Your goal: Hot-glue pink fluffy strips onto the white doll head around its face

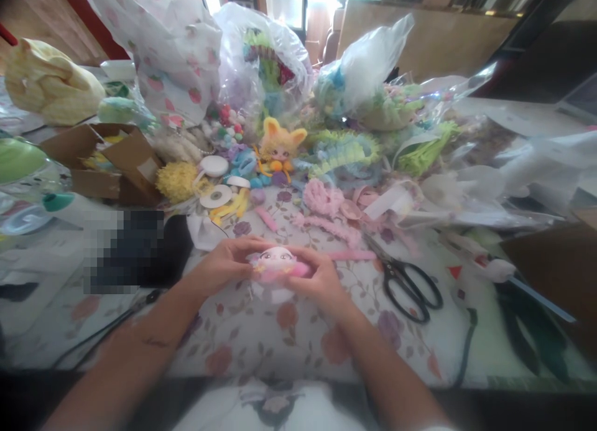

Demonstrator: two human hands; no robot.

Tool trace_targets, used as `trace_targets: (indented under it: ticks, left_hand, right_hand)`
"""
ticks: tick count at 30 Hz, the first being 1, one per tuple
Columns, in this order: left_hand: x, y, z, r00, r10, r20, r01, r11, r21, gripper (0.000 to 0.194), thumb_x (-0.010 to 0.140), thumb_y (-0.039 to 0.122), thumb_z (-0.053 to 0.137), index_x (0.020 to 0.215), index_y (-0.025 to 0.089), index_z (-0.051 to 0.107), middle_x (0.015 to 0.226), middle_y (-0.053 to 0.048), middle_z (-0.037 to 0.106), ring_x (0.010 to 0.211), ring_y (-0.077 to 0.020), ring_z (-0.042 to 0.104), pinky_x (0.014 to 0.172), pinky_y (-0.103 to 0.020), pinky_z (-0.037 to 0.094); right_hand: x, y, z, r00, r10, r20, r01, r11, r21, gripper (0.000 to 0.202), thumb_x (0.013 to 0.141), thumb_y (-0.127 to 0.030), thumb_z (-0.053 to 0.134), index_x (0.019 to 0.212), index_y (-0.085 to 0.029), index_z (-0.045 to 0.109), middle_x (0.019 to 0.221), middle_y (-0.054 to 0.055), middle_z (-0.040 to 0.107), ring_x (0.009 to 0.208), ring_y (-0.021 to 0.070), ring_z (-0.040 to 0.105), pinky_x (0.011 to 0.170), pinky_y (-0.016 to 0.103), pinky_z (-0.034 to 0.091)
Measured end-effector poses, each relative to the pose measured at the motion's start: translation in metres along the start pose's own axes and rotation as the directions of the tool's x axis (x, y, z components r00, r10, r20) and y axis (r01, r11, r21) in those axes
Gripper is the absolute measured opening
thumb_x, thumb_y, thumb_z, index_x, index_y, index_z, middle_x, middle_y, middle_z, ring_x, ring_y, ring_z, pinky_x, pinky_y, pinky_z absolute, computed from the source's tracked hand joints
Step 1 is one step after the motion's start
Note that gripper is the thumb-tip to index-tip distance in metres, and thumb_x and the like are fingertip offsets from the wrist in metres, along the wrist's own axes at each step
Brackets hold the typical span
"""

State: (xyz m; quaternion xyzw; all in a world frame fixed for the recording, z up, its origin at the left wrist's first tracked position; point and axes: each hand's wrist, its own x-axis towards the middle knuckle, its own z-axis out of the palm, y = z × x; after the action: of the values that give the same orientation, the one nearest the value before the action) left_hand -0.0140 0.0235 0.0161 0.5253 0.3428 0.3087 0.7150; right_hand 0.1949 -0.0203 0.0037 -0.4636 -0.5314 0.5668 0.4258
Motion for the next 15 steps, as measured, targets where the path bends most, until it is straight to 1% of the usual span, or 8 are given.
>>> trace_targets:
  ticks: [3, 5, 8, 11, 15]
  left_hand:
    - [0.0, -0.002, -0.004, 1.0, -0.028, 0.012, 0.029, 0.999, -0.024, 0.042, 0.064, 0.022, 0.081, 0.105, 0.018, 0.073, 0.116, -0.01, 0.065, 0.099, -0.0242, 0.061, 0.077, -0.027, 0.05]
    - [0.0, -0.002, -0.009, 0.998, -0.051, 0.044, 0.053, 0.998, -0.038, 0.042, 0.066, 0.023, 0.08, 0.107, 0.018, 0.073, 0.118, -0.01, 0.065, 0.099, -0.0241, 0.061, 0.079, -0.028, 0.049]
    - [-0.002, -0.001, -0.014, 0.994, -0.054, 0.094, 0.059, 0.997, -0.044, 0.041, 0.069, 0.024, 0.078, 0.11, 0.018, 0.071, 0.118, -0.011, 0.065, 0.101, -0.0244, 0.061, 0.082, -0.029, 0.049]
    - [-0.003, 0.0, -0.016, 0.994, -0.054, 0.096, 0.059, 0.997, -0.045, 0.039, 0.07, 0.024, 0.078, 0.108, 0.017, 0.072, 0.117, -0.011, 0.065, 0.101, -0.0251, 0.061, 0.081, -0.03, 0.048]
    - [-0.001, -0.003, -0.014, 0.994, -0.058, 0.091, 0.066, 0.994, -0.091, 0.04, 0.066, 0.024, 0.08, 0.105, 0.017, 0.074, 0.113, -0.011, 0.066, 0.1, -0.0249, 0.06, 0.082, -0.03, 0.048]
  right_hand:
    - [0.0, 0.0, 0.0, 1.0, 0.018, 0.013, -0.018, 1.0, 0.019, 0.039, 0.07, -0.023, 0.076, 0.108, -0.025, 0.07, 0.103, 0.002, 0.072, 0.094, 0.0222, 0.065, 0.079, 0.031, 0.052]
    - [0.0, 0.0, 0.0, 1.0, 0.023, 0.018, -0.023, 0.999, 0.042, 0.039, 0.07, -0.022, 0.075, 0.109, -0.025, 0.07, 0.103, 0.002, 0.072, 0.095, 0.0219, 0.065, 0.08, 0.03, 0.052]
    - [0.0, 0.001, -0.001, 0.999, 0.023, 0.037, -0.027, 0.995, 0.101, 0.04, 0.071, -0.025, 0.076, 0.11, -0.025, 0.07, 0.106, 0.003, 0.071, 0.095, 0.0215, 0.065, 0.078, 0.029, 0.051]
    - [0.0, 0.0, -0.002, 0.996, 0.04, 0.077, -0.052, 0.986, 0.157, 0.041, 0.072, -0.027, 0.076, 0.112, -0.025, 0.07, 0.108, 0.003, 0.071, 0.094, 0.0204, 0.064, 0.076, 0.027, 0.051]
    - [-0.001, -0.002, -0.002, 0.992, 0.048, 0.118, -0.066, 0.986, 0.153, 0.039, 0.072, -0.025, 0.075, 0.111, -0.024, 0.071, 0.103, 0.002, 0.073, 0.088, 0.0181, 0.064, 0.071, 0.023, 0.049]
